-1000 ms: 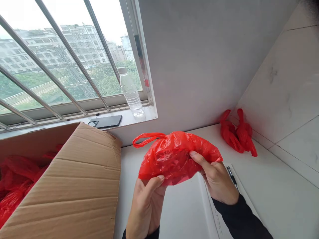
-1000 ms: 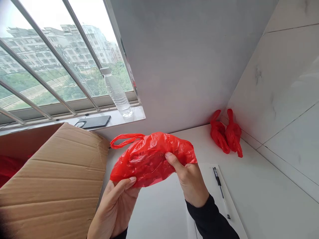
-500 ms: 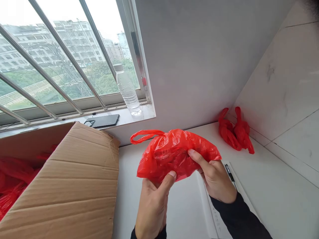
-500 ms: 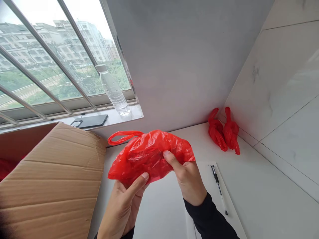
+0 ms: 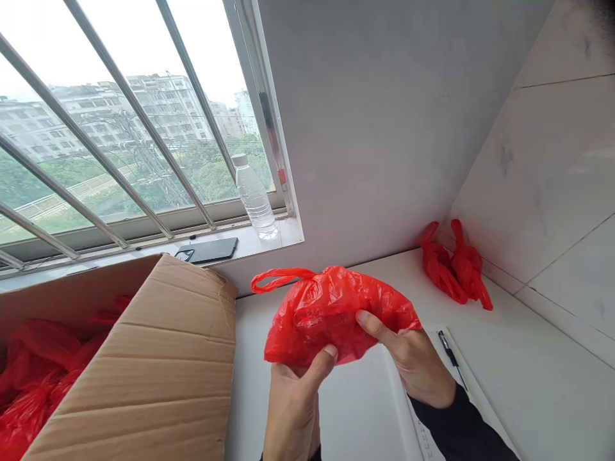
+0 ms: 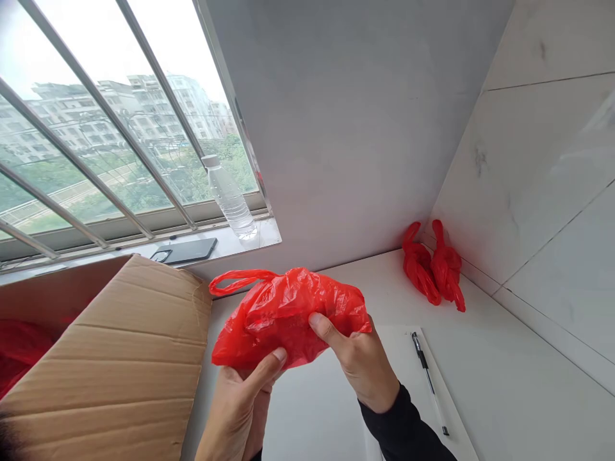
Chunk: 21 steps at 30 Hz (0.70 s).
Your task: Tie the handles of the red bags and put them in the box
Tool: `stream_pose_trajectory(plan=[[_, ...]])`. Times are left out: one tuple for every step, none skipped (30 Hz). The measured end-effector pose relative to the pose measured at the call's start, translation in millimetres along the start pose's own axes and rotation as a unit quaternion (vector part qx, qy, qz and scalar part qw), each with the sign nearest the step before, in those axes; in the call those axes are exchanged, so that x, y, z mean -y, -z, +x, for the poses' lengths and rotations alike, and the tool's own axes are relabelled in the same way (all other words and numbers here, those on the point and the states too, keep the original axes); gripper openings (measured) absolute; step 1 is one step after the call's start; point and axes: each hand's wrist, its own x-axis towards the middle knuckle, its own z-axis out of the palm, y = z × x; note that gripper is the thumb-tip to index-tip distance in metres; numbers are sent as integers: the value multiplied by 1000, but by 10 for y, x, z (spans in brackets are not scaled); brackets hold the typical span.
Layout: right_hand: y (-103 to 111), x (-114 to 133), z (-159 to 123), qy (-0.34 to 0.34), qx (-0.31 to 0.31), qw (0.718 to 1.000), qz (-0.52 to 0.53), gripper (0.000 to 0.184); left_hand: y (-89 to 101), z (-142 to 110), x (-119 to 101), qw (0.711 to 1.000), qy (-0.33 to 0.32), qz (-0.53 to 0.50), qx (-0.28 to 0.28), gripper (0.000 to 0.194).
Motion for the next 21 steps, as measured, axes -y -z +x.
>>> stream_pose_trajectory(plan=[[0,-4,1,4,0,1000,-4,30,-8,-2,-5,1000,1,-8,2,70],[-3,-8,3,8,0,1000,-6,31,-16,-4,-11,1000,2,-15,3,69],[-8,-10,4,12,-2,1000,-7,32,-24,-5,-19,1000,3,-22,2,68],[-16,-10,3,16,-5,1000,-8,34,-32,-4,-26,1000,4,-25,-2,67],[-27,-8,2,19,-8,1000,-9,35,-39,-3,-34,1000,1,-24,-7,65],[-40,-6,-1,19,-8,1000,-10,37,-43,0,-40,1000,-3,-20,-12,63],[-54,-2,-5,17,-5,1000,-14,39,-44,4,-44,1000,-13,-14,-18,61],[-70,3,-9,16,2,1000,-16,40,-42,9,-45,999,-23,-7,-23,60],[-85,8,-15,19,9,1000,-17,42,-36,14,-42,999,-31,0,-26,58],[-99,13,-21,25,16,999,-16,42,-26,18,-35,999,-36,5,-27,58],[-110,17,-27,31,22,999,-14,43,-15,21,-26,999,-36,9,-30,57],[-118,20,-33,34,26,999,-11,42,-4,22,-14,999,-33,10,-33,56],[-122,21,-38,35,28,999,-9,41,4,22,-2,999,-28,10,-37,55],[-120,22,-42,32,29,999,-8,39,8,20,7,999,-21,8,-41,54],[-115,21,-44,25,28,999,-11,37,5,16,12,999,-16,5,-48,54],[-105,19,-45,18,26,999,-16,35,-4,10,11,999,-14,-1,-53,55],[-93,16,-46,14,22,999,-21,34,-20,3,5,998,-13,-10,-56,56],[-79,13,-45,15,19,999,-26,33,-41,-6,-6,998,-14,-21,-58,57],[-65,9,-45,20,16,999,-32,32,-64,-16,-20,998,-14,-34,-60,57],[-52,3,-44,26,15,999,-38,31,-88,-25,-36,997,-15,-46,-61,57],[-41,-3,-45,36,16,998,-44,30,-108,-32,-51,996,-15,-57,-60,56]])
